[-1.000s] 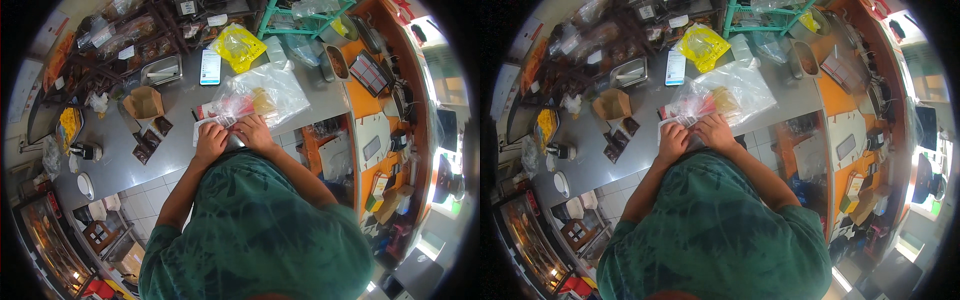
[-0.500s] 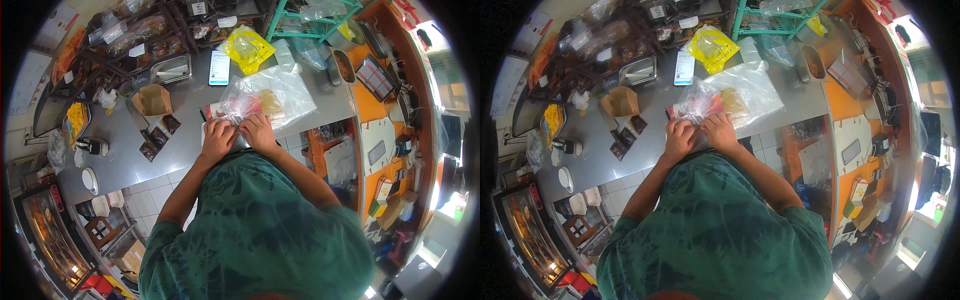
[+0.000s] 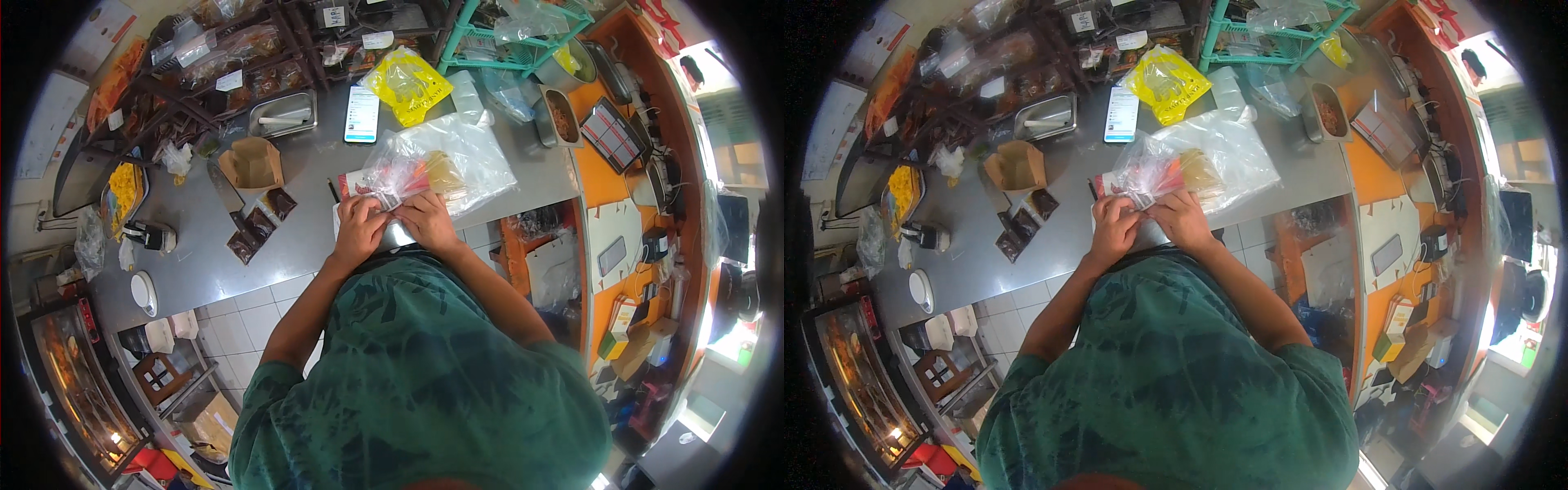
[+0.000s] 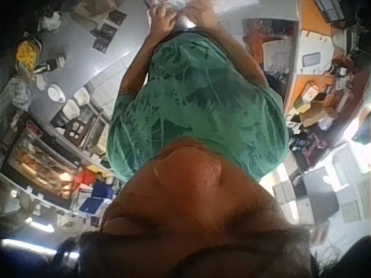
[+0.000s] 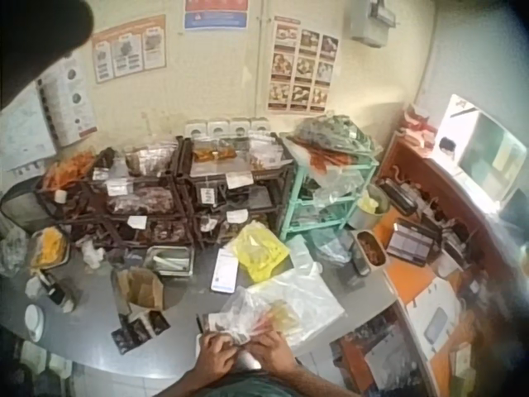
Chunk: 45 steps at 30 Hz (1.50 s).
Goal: The person places food items into a small red box, inserts the box and additional packets into a clear plastic bag, seals the bag with tape, and attaches a receipt before handing it to a customer at a window.
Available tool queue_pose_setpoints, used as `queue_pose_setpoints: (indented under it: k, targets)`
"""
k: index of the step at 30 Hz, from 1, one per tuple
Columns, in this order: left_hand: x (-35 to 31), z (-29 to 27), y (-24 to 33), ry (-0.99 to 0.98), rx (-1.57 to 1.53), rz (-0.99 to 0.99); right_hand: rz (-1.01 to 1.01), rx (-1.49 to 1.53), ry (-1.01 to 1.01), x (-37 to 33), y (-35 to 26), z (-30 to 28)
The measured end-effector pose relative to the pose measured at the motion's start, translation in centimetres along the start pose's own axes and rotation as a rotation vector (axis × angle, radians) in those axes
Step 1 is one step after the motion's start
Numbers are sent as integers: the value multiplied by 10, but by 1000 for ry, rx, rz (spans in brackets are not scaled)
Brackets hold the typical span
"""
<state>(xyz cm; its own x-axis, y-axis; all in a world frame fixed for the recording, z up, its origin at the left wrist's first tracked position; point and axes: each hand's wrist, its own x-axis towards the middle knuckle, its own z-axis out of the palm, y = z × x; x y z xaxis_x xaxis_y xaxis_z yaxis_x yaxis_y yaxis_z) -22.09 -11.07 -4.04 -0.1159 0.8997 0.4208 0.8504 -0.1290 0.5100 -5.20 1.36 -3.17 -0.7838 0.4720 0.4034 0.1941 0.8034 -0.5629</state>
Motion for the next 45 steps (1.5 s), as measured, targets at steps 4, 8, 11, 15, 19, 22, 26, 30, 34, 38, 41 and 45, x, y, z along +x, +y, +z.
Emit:
queue_pose_setpoints:
  k: [4, 8, 11, 15, 19, 22, 26, 30, 34, 38, 41, 45]
  targets:
    - [2, 1, -3, -10, -22, 2, -12, -63, -55, 3, -3, -5]
    - [-2, 3, -5, -4, -5, 23, -3, -15, -134, 5, -6, -13]
    - [0, 0, -3, 16, 6, 47, -12, -3, -105, 3, -4, -11]
    - [0, -6, -1, 18, 34, 51, -24, -41, -53, 4, -3, -1]
    - [0, -6, -4, 17, 35, 56, 4, -61, -74, 7, -3, -2]
    - [8, -1, -5, -25, 56, 77, -5, -109, -24, 1, 3, -1]
    - [2, 5, -7, 38, 111, 106, -90, -224, -27, 0, 13, 22]
    - [6, 5, -3, 58, 101, 145, -68, -224, 7, -2, -18, -19]
    - [27, -17, 22, 94, 0, 264, 26, -75, 172, -43, -34, -43]
    - [69, -30, 90, -189, -549, 427, 53, -23, 161, -60, -13, -45]
    - [107, -16, 177, -635, -483, 687, 68, 172, -68, -49, 11, -27]
    - [115, 25, 236, -717, -331, 802, -31, 493, -80, 27, -34, -65]
